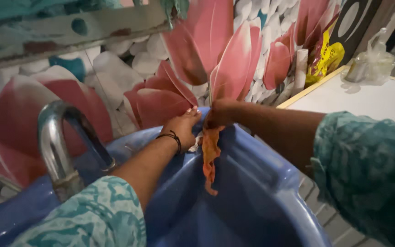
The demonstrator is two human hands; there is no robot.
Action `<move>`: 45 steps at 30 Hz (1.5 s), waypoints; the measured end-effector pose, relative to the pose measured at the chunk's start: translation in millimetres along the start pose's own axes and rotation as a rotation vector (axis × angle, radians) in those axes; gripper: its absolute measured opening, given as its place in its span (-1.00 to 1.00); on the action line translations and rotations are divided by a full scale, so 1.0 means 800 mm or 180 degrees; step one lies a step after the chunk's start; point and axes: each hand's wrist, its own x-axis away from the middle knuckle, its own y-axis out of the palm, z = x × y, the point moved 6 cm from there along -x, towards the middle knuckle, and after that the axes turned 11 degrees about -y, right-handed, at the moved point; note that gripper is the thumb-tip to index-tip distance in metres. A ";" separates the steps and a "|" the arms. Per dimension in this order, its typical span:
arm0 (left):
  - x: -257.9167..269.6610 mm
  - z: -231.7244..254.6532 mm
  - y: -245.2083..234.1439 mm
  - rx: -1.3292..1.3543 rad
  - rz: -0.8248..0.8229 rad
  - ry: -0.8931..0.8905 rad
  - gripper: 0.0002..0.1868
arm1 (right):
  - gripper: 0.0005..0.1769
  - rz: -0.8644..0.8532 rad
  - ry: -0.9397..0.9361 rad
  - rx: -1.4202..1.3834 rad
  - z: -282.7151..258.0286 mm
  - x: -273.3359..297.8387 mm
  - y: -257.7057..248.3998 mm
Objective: The person washes a small orange cloth in a blue sink. They turn on the tap, wet the cloth, rub it against the sink surface, and wring it out repeatedly. The cloth remains in the sink throughout the clip.
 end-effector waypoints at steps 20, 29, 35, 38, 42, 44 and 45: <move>0.043 0.000 -0.008 0.0643 0.1061 0.0390 -0.15 | -0.47 -0.0497 0.1137 -0.0166 -0.024 0.016 -0.033; 0.047 -0.002 -0.043 0.1090 0.0944 -0.0156 -0.37 | -0.38 0.1989 0.0930 -0.1183 -0.084 0.082 -0.049; 0.044 -0.003 -0.037 0.0921 0.0737 -0.0358 -0.31 | -0.06 0.1847 0.0195 -0.0932 -0.104 0.081 -0.064; 0.040 -0.006 -0.032 0.0970 0.0944 -0.0116 -0.28 | 0.01 0.1230 0.1135 -0.1390 -0.084 0.072 -0.030; 0.042 -0.003 -0.029 0.0783 0.0647 -0.0257 -0.26 | -0.09 0.2473 0.0341 -0.0224 -0.084 0.051 -0.022; 0.040 0.006 -0.028 0.0332 0.0497 -0.0272 -0.31 | 0.06 0.2754 0.0421 -0.0318 -0.073 0.059 -0.022; 0.038 0.009 -0.026 0.0110 0.0422 -0.0276 -0.33 | -0.24 0.1979 0.0333 -0.0095 -0.074 0.055 -0.016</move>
